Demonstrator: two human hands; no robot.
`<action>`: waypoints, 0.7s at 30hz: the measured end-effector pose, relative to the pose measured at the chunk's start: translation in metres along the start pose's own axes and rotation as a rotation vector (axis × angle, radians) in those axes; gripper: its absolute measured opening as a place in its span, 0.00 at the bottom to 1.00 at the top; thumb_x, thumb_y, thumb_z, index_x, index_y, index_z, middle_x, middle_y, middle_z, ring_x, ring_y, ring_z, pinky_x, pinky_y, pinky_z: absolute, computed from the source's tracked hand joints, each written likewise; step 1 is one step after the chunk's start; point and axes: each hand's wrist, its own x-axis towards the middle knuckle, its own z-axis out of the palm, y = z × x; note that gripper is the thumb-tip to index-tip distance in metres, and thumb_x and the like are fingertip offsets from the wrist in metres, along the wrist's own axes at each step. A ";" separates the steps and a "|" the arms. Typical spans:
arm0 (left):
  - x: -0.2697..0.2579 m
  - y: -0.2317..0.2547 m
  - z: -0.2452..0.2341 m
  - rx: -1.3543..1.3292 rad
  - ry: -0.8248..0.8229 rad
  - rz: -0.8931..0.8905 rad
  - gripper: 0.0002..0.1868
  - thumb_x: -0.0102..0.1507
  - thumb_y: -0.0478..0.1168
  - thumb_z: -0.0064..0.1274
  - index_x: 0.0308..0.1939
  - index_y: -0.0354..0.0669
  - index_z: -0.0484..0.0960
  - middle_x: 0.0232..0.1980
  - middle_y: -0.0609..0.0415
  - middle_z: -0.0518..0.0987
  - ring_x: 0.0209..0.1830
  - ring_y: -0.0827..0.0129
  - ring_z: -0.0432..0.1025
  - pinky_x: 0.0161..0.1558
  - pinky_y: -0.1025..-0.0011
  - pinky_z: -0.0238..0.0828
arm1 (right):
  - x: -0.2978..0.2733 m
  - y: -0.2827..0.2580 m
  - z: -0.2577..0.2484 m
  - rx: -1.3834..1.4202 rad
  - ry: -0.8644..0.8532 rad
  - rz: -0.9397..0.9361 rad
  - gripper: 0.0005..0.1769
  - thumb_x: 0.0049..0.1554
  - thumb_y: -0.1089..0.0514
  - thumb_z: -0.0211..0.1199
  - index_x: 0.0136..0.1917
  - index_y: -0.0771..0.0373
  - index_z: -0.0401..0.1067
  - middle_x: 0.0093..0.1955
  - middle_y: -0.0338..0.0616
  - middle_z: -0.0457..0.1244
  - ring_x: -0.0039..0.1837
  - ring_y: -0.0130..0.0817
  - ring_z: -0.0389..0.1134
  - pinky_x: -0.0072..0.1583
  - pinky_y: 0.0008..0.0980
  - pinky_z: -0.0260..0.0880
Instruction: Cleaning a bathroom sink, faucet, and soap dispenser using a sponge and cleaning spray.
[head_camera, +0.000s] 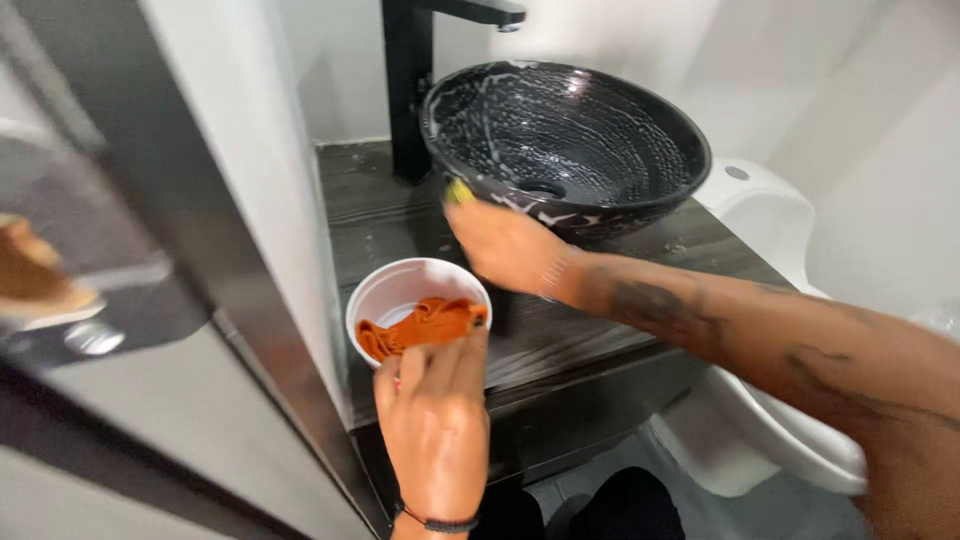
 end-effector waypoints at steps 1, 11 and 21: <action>-0.002 0.004 -0.002 -0.015 -0.007 0.002 0.19 0.58 0.35 0.53 0.53 0.41 0.83 0.44 0.57 0.81 0.46 0.62 0.72 0.55 0.60 0.63 | 0.018 0.004 -0.002 -0.051 -0.035 0.069 0.27 0.49 0.55 0.58 0.56 0.77 0.76 0.64 0.62 0.66 0.70 0.52 0.63 0.74 0.42 0.59; -0.012 0.008 -0.028 -0.005 -0.042 0.034 0.19 0.57 0.37 0.52 0.51 0.34 0.84 0.39 0.53 0.77 0.42 0.59 0.69 0.47 0.62 0.66 | 0.019 -0.034 0.090 -0.556 -0.832 -0.440 0.31 0.66 0.46 0.42 0.71 0.67 0.70 0.74 0.53 0.60 0.75 0.50 0.57 0.73 0.49 0.51; -0.014 0.001 -0.012 -0.015 0.116 0.014 0.15 0.59 0.36 0.52 0.49 0.39 0.84 0.41 0.56 0.78 0.44 0.61 0.71 0.51 0.62 0.68 | 0.150 0.011 0.078 -0.529 -0.808 -0.043 0.32 0.63 0.45 0.45 0.70 0.66 0.70 0.74 0.56 0.60 0.75 0.57 0.55 0.73 0.58 0.48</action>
